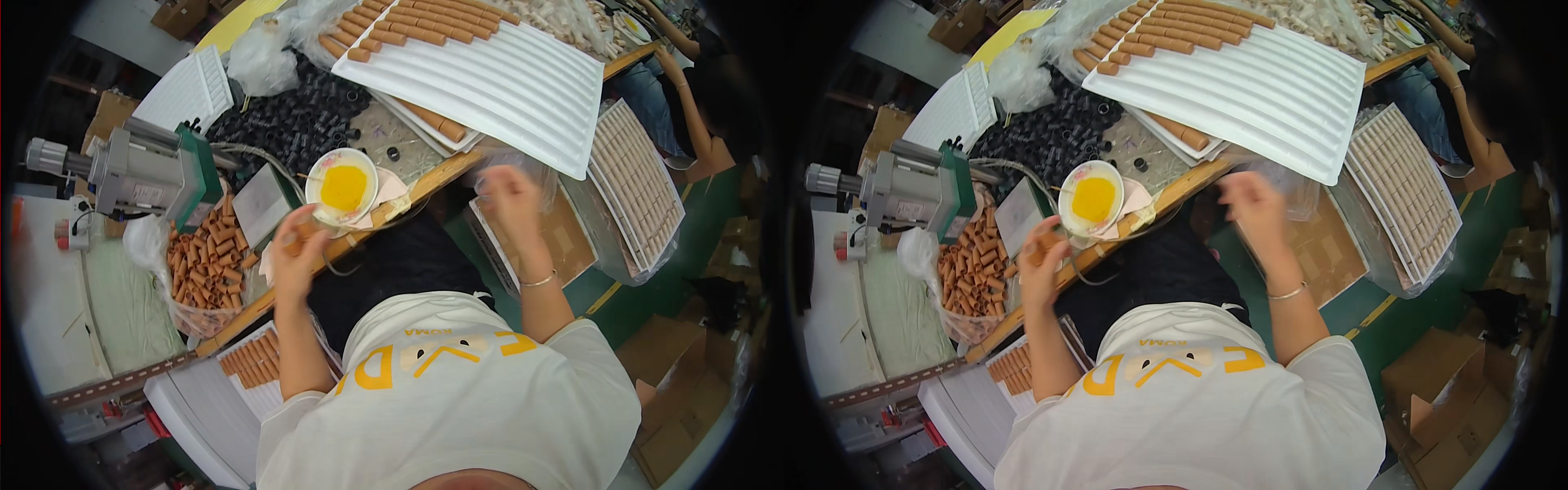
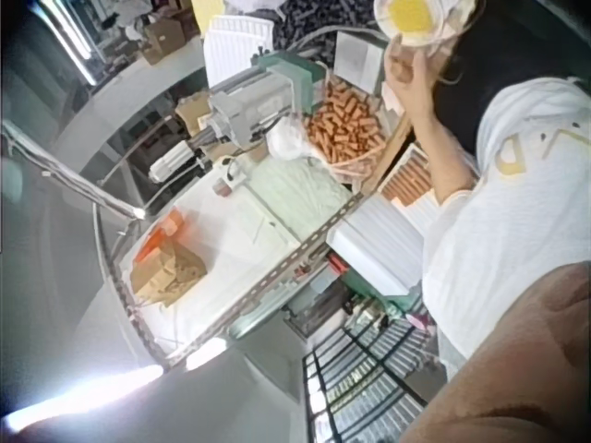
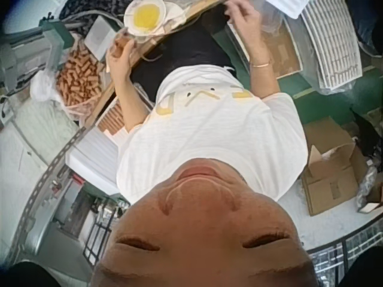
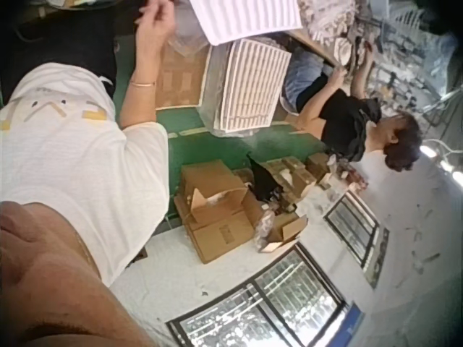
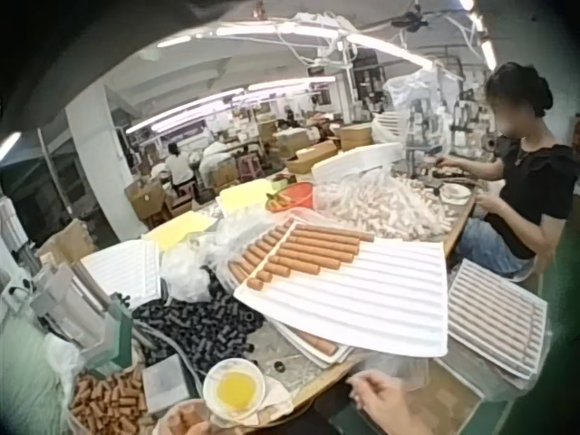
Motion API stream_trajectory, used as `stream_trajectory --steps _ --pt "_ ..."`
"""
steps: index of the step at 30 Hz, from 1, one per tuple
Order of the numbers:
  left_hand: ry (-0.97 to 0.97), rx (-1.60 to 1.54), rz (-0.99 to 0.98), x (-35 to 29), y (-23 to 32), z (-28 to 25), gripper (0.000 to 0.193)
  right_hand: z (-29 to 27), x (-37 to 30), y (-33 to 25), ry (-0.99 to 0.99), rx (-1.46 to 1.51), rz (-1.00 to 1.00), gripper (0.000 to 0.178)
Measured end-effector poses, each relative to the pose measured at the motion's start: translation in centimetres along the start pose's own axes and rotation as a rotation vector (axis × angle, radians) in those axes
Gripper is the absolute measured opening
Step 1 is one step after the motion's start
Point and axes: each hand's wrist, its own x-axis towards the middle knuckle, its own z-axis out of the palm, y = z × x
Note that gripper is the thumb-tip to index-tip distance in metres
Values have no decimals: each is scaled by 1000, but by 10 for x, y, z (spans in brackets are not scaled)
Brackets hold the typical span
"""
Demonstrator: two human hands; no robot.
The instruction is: The recorder is assembling small cylindrical components at a workbench, involving dipping parts in a yellow liquid and fitting them together.
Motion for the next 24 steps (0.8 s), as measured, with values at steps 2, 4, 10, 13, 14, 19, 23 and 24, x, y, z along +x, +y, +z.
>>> stream_trajectory --steps 2,4,10,13,14,19,23,24 --pt "305 298 98 -21 -27 -62 22 44 8 -3 -258 -403 -585 10" --pt "551 619 154 -39 -32 -106 22 76 24 -3 -373 -406 -528 10" --pt "573 1081 -35 -60 -63 -168 32 120 78 29 -445 -977 -612 23" --pt "545 1025 -89 -63 -66 -162 33 122 74 27 -353 -868 -647 31" --pt "545 1020 -100 -62 -65 -159 33 122 70 22 -333 -870 -602 30" --pt "430 1018 90 -33 -66 -154 24 113 60 12 -429 -600 -233 23" --pt "356 1031 51 -23 -68 -163 23 113 46 4 -411 -284 -145 27" --pt "384 982 49 -25 -62 -160 23 113 43 -2 -401 -285 -186 26"
